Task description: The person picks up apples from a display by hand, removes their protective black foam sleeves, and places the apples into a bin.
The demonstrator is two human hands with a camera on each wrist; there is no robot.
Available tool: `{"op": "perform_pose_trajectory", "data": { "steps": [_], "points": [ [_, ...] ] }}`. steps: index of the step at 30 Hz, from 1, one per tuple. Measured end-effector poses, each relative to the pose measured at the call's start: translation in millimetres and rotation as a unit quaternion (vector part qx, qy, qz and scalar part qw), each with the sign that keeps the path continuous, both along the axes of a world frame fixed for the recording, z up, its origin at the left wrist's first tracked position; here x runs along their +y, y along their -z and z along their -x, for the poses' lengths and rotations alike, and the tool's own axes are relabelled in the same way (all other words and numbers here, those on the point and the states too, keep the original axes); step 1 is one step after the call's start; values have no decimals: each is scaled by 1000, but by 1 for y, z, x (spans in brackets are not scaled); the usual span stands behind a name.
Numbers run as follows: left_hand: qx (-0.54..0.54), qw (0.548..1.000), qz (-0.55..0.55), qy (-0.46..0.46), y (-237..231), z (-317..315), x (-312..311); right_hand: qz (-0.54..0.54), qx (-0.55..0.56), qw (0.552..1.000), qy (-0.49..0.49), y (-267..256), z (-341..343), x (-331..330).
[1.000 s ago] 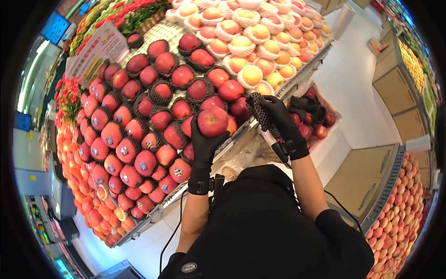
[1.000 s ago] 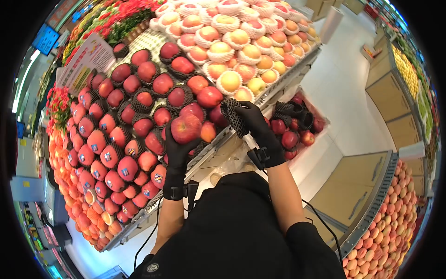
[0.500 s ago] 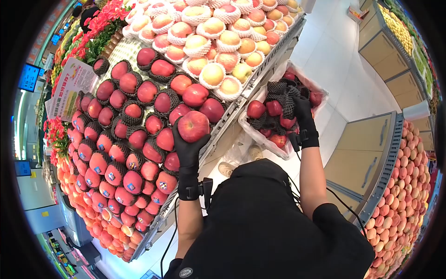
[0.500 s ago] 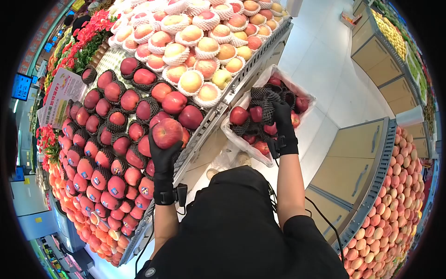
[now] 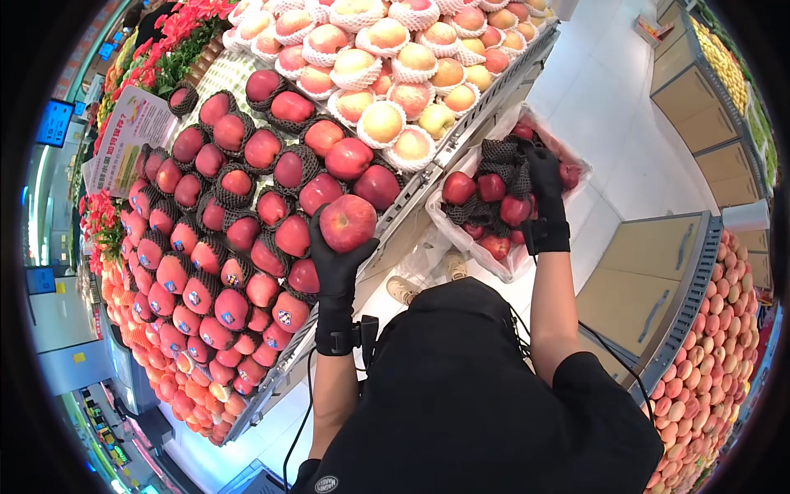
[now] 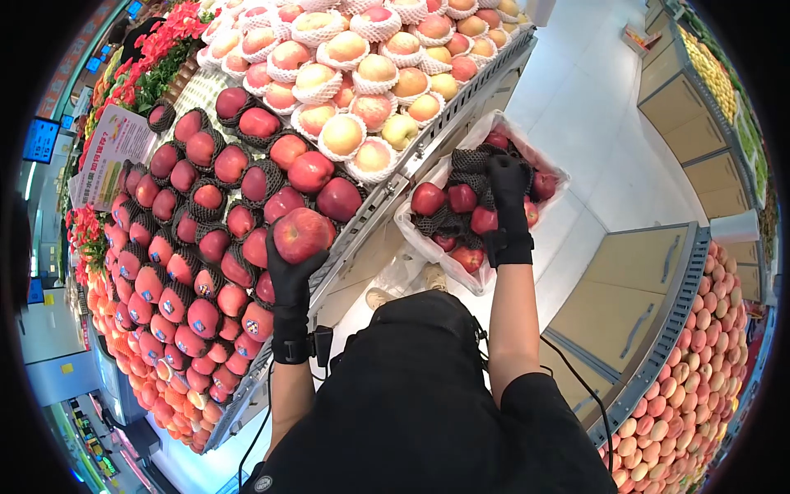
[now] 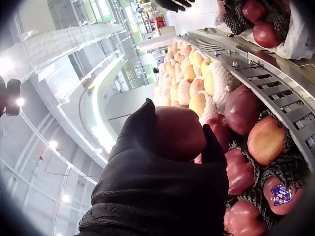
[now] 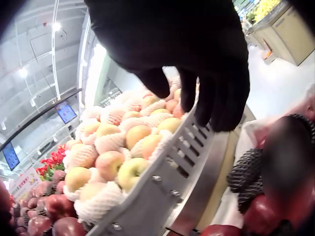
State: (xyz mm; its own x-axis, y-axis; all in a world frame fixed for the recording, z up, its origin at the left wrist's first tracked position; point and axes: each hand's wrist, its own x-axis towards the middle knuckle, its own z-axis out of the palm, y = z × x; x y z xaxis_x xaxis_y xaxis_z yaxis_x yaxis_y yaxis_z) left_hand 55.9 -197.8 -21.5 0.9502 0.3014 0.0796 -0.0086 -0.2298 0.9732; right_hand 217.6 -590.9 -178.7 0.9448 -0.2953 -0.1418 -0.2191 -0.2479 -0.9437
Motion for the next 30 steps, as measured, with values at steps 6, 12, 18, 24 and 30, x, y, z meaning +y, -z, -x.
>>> {"op": "perform_pose_trajectory", "data": {
  "steps": [6, 12, 18, 24, 30],
  "points": [
    [-13, 998, -60, 28, 13, 4, 4, 3, 36, 932, -359, -105, 25, 107],
    [-1, 999, -34, 38, 23, 10, -8, -130, 56, 826, -545, -129, 62, 188],
    [5, 990, -129, 63, 23, 18, -21, -138, -43, 825, -546, -125, 89, 225],
    [-5, 995, -91, 50, 17, 19, -43, -134, -31, 806, -576, -150, 80, 206],
    [48, 997, -61, 24, 21, 18, -53, -120, -48, 849, -511, -138, 46, 152]
  ]
}}
